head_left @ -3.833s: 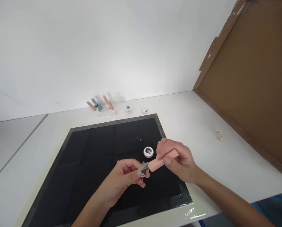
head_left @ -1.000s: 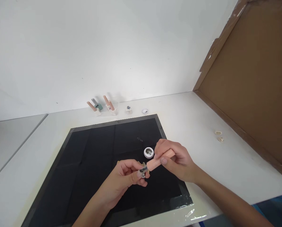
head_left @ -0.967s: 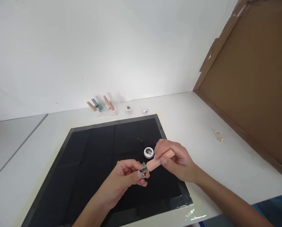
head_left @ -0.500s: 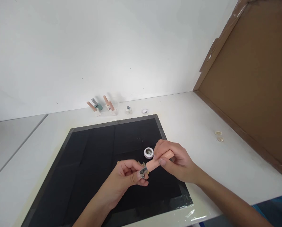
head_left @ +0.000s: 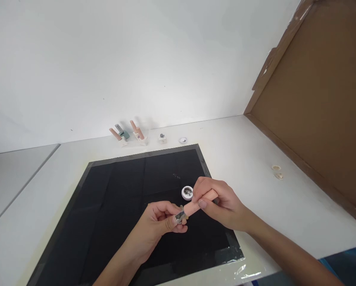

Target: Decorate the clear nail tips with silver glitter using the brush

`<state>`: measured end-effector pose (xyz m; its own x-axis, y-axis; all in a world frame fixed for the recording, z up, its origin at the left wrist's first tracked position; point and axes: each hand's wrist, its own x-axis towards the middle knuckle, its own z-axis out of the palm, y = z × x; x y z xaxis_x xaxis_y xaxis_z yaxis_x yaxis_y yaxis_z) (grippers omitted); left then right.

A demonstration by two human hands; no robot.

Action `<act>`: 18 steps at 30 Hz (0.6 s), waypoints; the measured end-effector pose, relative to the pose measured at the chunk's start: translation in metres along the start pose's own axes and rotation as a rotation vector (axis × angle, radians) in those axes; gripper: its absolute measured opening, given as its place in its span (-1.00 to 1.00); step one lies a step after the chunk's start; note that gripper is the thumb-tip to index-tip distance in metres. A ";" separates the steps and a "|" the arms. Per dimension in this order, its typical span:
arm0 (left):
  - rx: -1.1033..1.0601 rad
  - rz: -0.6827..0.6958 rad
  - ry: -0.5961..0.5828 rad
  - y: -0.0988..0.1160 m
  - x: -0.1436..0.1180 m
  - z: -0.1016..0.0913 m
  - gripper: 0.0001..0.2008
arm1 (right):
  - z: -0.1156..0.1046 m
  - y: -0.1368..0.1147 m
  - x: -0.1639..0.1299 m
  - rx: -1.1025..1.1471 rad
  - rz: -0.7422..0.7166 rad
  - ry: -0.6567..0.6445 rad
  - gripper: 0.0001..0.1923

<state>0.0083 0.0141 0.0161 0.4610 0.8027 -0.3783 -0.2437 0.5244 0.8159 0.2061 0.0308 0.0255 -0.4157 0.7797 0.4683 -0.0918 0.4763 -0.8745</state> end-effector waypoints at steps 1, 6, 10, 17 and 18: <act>0.001 0.000 0.001 0.000 0.000 0.000 -0.89 | 0.000 0.000 0.000 -0.003 0.009 -0.002 -0.90; 0.008 0.005 0.021 -0.002 0.000 -0.001 -0.88 | 0.000 -0.003 0.002 0.034 0.124 -0.001 -0.86; 0.029 0.048 0.031 -0.002 0.001 -0.001 -0.88 | 0.000 0.000 0.006 0.275 0.318 0.062 -0.77; 0.047 0.041 0.020 -0.003 0.002 -0.001 -0.90 | -0.002 0.002 0.005 0.309 0.244 0.127 -0.80; 0.043 0.037 0.019 -0.002 0.001 -0.001 -0.90 | -0.002 0.001 0.004 0.265 0.207 0.118 -0.81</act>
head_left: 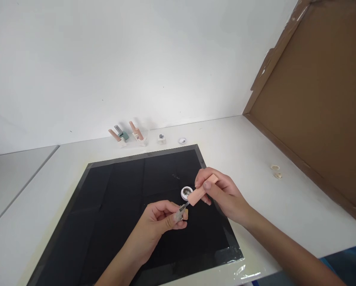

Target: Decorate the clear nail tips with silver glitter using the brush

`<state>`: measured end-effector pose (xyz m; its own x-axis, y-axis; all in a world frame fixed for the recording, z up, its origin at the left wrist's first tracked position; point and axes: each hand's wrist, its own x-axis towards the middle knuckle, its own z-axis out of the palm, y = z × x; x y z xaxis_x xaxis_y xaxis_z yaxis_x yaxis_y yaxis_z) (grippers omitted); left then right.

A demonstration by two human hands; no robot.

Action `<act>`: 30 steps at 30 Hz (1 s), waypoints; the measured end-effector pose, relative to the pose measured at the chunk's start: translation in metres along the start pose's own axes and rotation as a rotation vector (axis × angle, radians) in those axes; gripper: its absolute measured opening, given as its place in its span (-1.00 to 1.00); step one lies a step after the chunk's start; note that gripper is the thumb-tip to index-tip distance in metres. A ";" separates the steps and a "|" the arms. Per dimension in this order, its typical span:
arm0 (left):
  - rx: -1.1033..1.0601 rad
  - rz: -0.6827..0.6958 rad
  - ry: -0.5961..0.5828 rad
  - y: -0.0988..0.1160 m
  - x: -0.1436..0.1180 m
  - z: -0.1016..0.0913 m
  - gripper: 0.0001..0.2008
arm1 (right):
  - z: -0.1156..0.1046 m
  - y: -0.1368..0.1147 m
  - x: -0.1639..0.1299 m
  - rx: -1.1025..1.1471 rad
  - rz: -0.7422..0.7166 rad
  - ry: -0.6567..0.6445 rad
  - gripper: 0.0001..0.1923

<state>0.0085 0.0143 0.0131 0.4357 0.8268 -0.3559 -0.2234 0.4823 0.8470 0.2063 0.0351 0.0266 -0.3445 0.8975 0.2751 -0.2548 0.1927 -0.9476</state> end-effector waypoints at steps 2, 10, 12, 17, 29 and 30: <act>-0.007 -0.011 -0.004 0.000 -0.001 0.000 -0.89 | 0.001 -0.002 -0.003 -0.102 -0.088 -0.036 -0.85; -0.027 -0.025 -0.016 0.002 -0.002 0.001 -0.90 | 0.003 -0.001 -0.003 -0.218 -0.253 -0.113 -0.92; -0.033 -0.018 -0.029 0.003 -0.001 0.001 -0.90 | 0.002 0.000 -0.002 -0.234 -0.256 -0.086 -0.91; -0.035 -0.023 -0.033 0.003 -0.002 0.001 -0.88 | -0.001 0.000 -0.001 -0.262 -0.262 -0.006 -0.88; 0.030 -0.021 -0.013 0.003 -0.001 0.002 -0.90 | 0.000 0.000 -0.002 -0.230 -0.260 -0.100 -0.90; 0.027 -0.020 -0.010 0.003 -0.001 0.002 -0.89 | 0.000 0.001 -0.002 -0.248 -0.256 -0.090 -0.89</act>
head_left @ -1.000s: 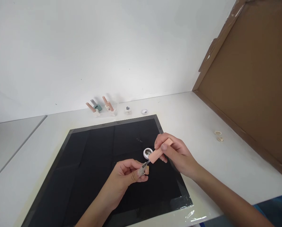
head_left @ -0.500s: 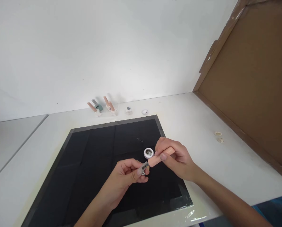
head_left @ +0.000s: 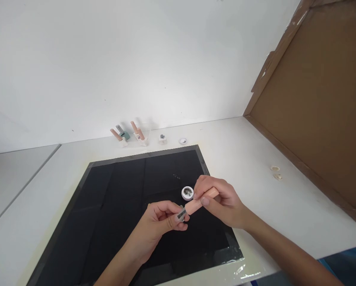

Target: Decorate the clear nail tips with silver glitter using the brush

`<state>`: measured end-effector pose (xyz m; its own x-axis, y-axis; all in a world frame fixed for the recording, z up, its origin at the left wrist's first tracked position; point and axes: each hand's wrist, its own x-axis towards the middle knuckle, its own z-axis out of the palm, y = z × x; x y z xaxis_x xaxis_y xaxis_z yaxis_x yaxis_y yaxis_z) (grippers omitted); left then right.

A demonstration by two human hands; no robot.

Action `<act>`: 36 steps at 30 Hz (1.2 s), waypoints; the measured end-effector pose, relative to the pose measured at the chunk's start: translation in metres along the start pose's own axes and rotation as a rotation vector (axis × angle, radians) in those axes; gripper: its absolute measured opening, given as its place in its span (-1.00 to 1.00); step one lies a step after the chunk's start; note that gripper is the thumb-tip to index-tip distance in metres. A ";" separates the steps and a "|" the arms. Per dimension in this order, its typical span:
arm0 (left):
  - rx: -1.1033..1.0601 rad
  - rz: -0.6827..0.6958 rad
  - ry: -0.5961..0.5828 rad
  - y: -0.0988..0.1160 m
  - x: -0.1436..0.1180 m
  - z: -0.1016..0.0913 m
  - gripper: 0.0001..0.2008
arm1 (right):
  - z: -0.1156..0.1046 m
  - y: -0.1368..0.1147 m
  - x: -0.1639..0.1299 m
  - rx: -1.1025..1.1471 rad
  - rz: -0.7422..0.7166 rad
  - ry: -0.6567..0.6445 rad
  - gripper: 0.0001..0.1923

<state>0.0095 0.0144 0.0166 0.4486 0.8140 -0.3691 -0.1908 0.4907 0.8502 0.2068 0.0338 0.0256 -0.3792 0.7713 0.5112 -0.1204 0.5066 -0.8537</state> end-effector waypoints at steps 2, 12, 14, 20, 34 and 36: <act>-0.009 0.003 0.004 0.000 0.000 0.000 -0.89 | 0.000 0.000 0.001 -0.036 0.018 0.030 -0.87; -0.031 -0.001 -0.015 0.001 -0.002 -0.001 -0.88 | -0.007 -0.001 0.005 -0.031 -0.032 0.124 -0.85; -0.044 -0.010 -0.009 0.002 -0.002 -0.001 -0.88 | -0.005 -0.001 0.004 -0.016 -0.072 0.070 -0.88; -0.096 -0.037 -0.003 0.004 -0.001 -0.001 -0.88 | 0.001 -0.001 0.002 -0.019 -0.125 -0.023 -0.93; -0.192 -0.041 -0.026 0.000 -0.002 -0.006 -0.88 | -0.001 0.000 0.003 -0.074 -0.087 0.138 -0.88; -0.190 -0.042 -0.031 0.001 -0.001 -0.006 -0.88 | -0.001 0.000 0.002 -0.043 -0.099 0.099 -0.90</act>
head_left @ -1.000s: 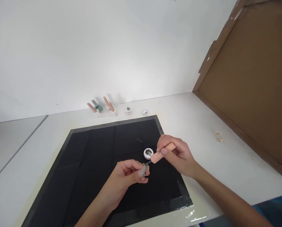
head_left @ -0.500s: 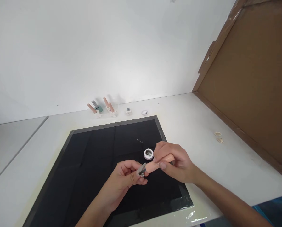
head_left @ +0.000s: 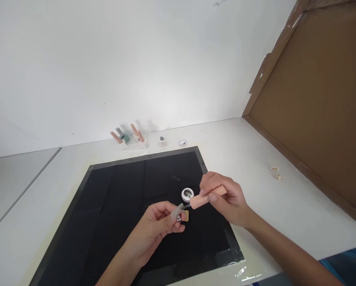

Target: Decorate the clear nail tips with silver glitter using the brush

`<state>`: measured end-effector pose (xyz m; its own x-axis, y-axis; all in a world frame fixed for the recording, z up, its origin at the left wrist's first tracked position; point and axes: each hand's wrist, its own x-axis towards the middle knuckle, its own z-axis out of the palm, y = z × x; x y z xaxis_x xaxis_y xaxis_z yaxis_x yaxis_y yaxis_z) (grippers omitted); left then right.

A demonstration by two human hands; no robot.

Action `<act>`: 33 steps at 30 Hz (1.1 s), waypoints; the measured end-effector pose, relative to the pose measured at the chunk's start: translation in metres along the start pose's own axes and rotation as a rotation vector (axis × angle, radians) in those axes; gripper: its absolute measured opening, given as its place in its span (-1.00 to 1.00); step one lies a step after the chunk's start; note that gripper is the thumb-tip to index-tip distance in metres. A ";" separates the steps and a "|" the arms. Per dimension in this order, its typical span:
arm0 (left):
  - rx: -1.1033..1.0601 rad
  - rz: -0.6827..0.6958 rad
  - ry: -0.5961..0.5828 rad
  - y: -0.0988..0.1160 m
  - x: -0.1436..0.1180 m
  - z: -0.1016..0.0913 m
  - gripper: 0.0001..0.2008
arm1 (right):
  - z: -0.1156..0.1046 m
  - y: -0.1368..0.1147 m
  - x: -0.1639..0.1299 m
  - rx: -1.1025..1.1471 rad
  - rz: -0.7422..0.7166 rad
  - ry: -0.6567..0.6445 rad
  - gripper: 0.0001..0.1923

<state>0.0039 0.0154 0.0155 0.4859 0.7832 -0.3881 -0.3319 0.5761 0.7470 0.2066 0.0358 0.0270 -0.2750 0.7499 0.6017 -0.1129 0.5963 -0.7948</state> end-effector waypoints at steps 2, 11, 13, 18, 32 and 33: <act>0.007 -0.004 0.005 0.000 0.001 0.001 -0.89 | 0.001 0.000 0.000 0.024 -0.014 -0.054 -0.92; 0.030 0.007 -0.005 -0.002 -0.001 -0.001 -0.90 | -0.002 0.003 0.001 -0.085 0.019 0.002 -0.90; 0.056 0.040 0.007 -0.001 -0.001 0.000 -0.90 | -0.004 0.004 0.002 -0.116 0.055 0.076 -0.87; 0.138 0.223 0.096 0.004 -0.004 0.009 -0.86 | -0.006 0.005 0.006 -0.105 0.120 0.178 -0.84; 0.236 0.428 0.224 0.003 -0.013 0.008 -0.88 | -0.008 0.026 0.004 0.142 0.338 0.340 -0.77; 0.221 0.431 0.260 0.004 -0.014 0.007 -0.85 | -0.008 0.026 0.004 0.151 0.342 0.344 -0.78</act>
<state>0.0012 0.0057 0.0277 0.1189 0.9854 -0.1215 -0.2650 0.1495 0.9526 0.2102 0.0568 0.0098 0.0077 0.9610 0.2763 -0.2151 0.2715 -0.9381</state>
